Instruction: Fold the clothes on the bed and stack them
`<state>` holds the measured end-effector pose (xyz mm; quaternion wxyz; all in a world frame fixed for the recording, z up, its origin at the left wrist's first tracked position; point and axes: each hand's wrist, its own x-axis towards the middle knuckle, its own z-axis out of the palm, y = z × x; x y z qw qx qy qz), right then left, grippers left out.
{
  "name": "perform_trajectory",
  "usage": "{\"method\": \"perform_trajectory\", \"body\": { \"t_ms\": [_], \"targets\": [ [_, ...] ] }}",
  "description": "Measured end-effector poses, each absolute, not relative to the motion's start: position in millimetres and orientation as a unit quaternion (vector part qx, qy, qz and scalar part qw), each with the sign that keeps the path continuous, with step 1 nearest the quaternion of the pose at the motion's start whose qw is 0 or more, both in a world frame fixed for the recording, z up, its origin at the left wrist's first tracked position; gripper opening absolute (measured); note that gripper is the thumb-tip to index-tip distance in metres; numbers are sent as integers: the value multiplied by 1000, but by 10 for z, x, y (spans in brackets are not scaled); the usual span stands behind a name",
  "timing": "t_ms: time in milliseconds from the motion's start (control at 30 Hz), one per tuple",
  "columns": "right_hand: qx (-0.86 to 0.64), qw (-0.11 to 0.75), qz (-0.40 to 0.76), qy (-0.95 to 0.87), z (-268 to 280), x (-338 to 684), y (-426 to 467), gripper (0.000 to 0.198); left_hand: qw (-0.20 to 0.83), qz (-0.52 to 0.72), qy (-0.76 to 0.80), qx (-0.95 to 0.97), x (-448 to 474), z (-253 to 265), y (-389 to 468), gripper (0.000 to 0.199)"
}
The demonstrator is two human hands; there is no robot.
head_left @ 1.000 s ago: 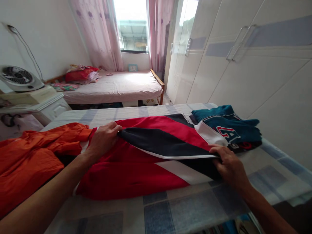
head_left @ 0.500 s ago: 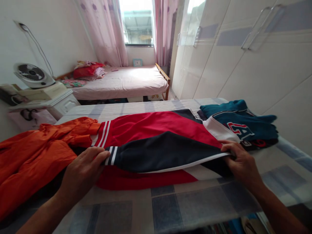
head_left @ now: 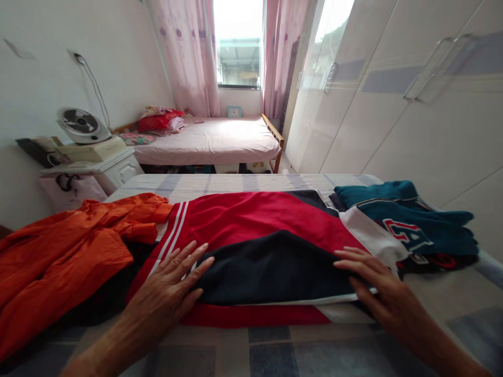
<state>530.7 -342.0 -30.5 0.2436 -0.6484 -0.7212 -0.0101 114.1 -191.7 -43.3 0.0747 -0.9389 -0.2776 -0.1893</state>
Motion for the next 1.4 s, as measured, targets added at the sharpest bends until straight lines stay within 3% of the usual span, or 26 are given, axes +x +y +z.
{"method": "perform_trajectory", "body": {
  "t_ms": [167, 300, 500, 667, 833, 1000, 1233, 1400],
  "targets": [
    [-663, 142, 84, -730, -311, 5376, -3043, 27, 44, -132, -286, -948, 1141, -499, -1682, 37],
    [-709, 164, 15, -686, -133, 5720, -2380, 34, 0, -166, -396, -903, 1229, -249, -1085, 42],
    [-785, 79, -22, -614, -281, 6114, -1268, 47, -20, -77, -499, -863, 1399, -253, -34, 47],
    [-796, 56, -6, -603, -481, 6142, -920, 47, -86, -18, -505, -859, 1401, -354, 336, 46],
    [-810, 42, -8, -585, -530, 6171, -797, 54, -120, 15, -504, -855, 1428, -326, 448, 33],
    [-823, 54, -28, -565, -486, 6196, -773, 29, -95, -12, -541, -836, 1480, -290, 451, 28],
    [-804, 146, -91, -569, -148, 6229, -1067, 28, -28, -114, -525, -843, 1462, -113, 224, 15],
    [-720, 218, -178, -635, -56, 6296, -1784, 17, 16, -169, -455, -874, 1212, 31, -345, 18]
  ]
}}
